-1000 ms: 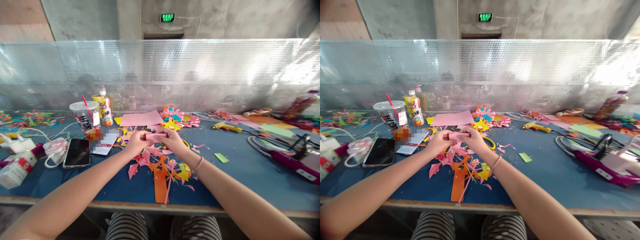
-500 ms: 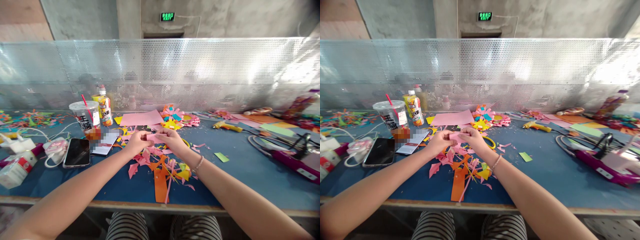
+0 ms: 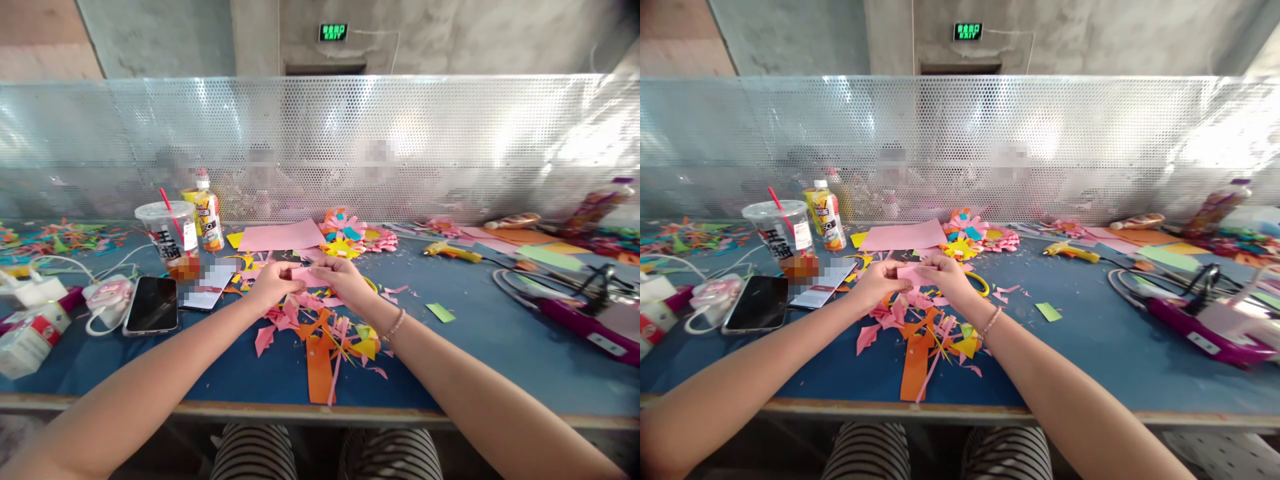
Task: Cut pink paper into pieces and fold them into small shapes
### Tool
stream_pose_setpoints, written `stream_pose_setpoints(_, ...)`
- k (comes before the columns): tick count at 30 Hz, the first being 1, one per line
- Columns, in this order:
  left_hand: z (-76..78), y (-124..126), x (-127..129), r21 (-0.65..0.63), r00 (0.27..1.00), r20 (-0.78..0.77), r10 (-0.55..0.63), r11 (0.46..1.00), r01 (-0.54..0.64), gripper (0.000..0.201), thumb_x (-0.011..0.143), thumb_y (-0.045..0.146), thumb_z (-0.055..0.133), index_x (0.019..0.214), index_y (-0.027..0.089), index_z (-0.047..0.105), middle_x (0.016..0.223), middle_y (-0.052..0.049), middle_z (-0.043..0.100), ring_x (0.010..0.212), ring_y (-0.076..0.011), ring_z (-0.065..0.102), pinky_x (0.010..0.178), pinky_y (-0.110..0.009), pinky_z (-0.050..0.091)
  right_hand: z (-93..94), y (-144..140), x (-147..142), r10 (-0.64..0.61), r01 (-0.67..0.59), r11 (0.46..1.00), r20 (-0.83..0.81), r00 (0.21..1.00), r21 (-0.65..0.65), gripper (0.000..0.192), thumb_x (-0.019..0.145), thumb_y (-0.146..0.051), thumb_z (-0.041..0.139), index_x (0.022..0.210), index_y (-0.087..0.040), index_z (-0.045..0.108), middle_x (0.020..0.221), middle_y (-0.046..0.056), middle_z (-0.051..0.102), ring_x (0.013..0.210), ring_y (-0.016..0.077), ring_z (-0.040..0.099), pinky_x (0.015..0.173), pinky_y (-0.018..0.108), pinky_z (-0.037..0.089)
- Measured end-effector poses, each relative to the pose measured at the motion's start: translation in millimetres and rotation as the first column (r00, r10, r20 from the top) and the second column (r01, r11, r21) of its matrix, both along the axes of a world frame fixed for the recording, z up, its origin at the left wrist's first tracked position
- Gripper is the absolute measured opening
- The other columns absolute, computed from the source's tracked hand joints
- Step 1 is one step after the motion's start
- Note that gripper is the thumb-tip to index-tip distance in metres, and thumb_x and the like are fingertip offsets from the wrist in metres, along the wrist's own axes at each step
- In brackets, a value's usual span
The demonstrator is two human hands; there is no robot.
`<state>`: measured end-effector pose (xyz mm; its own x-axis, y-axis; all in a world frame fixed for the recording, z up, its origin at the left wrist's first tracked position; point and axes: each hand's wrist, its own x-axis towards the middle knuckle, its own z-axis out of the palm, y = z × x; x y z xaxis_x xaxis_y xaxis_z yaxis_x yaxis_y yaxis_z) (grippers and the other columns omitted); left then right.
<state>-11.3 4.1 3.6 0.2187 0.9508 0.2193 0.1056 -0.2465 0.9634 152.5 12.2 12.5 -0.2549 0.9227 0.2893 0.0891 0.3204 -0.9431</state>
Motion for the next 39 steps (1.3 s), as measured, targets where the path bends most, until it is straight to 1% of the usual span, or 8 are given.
stream_pose_setpoints(7,6.6,-4.7,2.6,-0.055,0.997,0.068,0.024,0.998,-0.020,0.035,0.052,0.016,0.072,0.084,0.012,0.060,0.052,0.005,0.053,0.051,-0.0103,0.056,0.057,-0.026,0.048,-2.1,1.9,0.2,0.019,-0.019,1.000,-0.006,1.000,-0.012,0.022,0.063,-0.034,0.064,0.072,-0.015,0.059,0.066,0.000,0.054,0.059,0.0095,0.049,0.056,0.025,0.040)
stream_pose_setpoints(11,8.5,-6.4,3.3,-0.076,0.993,0.116,0.006,0.997,0.003,0.038,0.052,0.013,0.072,0.088,0.012,0.060,0.053,0.004,0.055,0.050,-0.0098,0.056,0.057,-0.025,0.048,-3.2,2.9,0.7,0.018,-0.019,1.000,-0.007,1.000,-0.017,0.023,0.062,-0.033,0.066,0.074,-0.014,0.058,0.066,0.000,0.054,0.057,0.0092,0.048,0.054,0.025,0.040)
stream_pose_setpoints(18,9.2,-6.7,2.9,-0.081,0.994,0.111,0.009,0.997,0.000,0.038,0.052,0.011,0.071,0.088,0.012,0.060,0.053,0.004,0.056,0.049,-0.0092,0.055,0.056,-0.024,0.048,-1.4,0.6,0.4,-0.007,0.007,1.000,0.021,1.000,0.005,0.021,0.061,-0.030,0.066,0.073,-0.015,0.059,0.066,-0.001,0.053,0.057,0.0088,0.047,0.052,0.024,0.038)
stream_pose_setpoints(26,5.9,-4.3,2.1,-0.063,0.997,0.076,-0.010,0.998,0.015,0.036,0.056,0.013,0.069,0.091,0.011,0.060,0.061,0.001,0.060,0.055,-0.0114,0.058,0.063,-0.030,0.050,1.9,-1.7,0.5,-0.057,0.042,0.994,0.144,0.988,0.101,0.018,0.064,-0.030,0.062,0.073,-0.014,0.060,0.067,0.001,0.055,0.059,0.0100,0.047,0.054,0.024,0.039)
stream_pose_setpoints(29,5.2,-5.3,2.7,-0.056,0.997,0.063,-0.046,0.997,0.049,0.029,0.063,0.018,0.065,0.090,0.011,0.059,0.067,-0.002,0.060,0.059,-0.0134,0.060,0.064,-0.033,0.051,1.2,-1.2,0.4,-0.063,0.036,0.990,0.201,0.978,0.137,0.018,0.065,-0.030,0.061,0.073,-0.014,0.062,0.067,0.001,0.057,0.060,0.0107,0.049,0.055,0.024,0.039)
stream_pose_setpoints(32,2.4,-5.0,2.7,0.016,0.994,0.076,-0.080,0.997,0.079,0.020,0.070,0.029,0.059,0.082,0.013,0.059,0.073,-0.002,0.059,0.064,-0.0139,0.059,0.064,-0.033,0.052,0.5,-1.5,-0.3,-0.077,0.042,0.985,0.212,0.974,0.165,0.018,0.065,-0.030,0.062,0.074,-0.014,0.063,0.068,0.002,0.057,0.061,0.0107,0.049,0.055,0.023,0.039)
stream_pose_setpoints(35,0.4,-4.3,1.9,0.076,0.993,0.076,-0.085,0.994,0.080,0.023,0.071,0.035,0.057,0.079,0.013,0.060,0.071,-0.002,0.055,0.066,-0.0132,0.056,0.064,-0.032,0.053,0.7,-2.5,-1.2,-0.059,0.033,0.989,0.178,0.982,0.147,0.019,0.065,-0.030,0.063,0.074,-0.013,0.064,0.069,0.002,0.057,0.061,0.0103,0.049,0.055,0.023,0.039)
stream_pose_setpoints(39,2.0,-4.7,0.9,0.044,0.988,0.114,-0.101,0.994,0.097,0.022,0.068,0.035,0.059,0.073,0.013,0.059,0.066,0.001,0.049,0.062,-0.0107,0.052,0.064,-0.033,0.053,1.6,-3.2,-1.5,-0.017,0.004,0.995,0.128,0.992,0.101,0.021,0.064,-0.031,0.064,0.075,-0.013,0.065,0.069,0.002,0.058,0.061,0.0099,0.049,0.056,0.023,0.040)
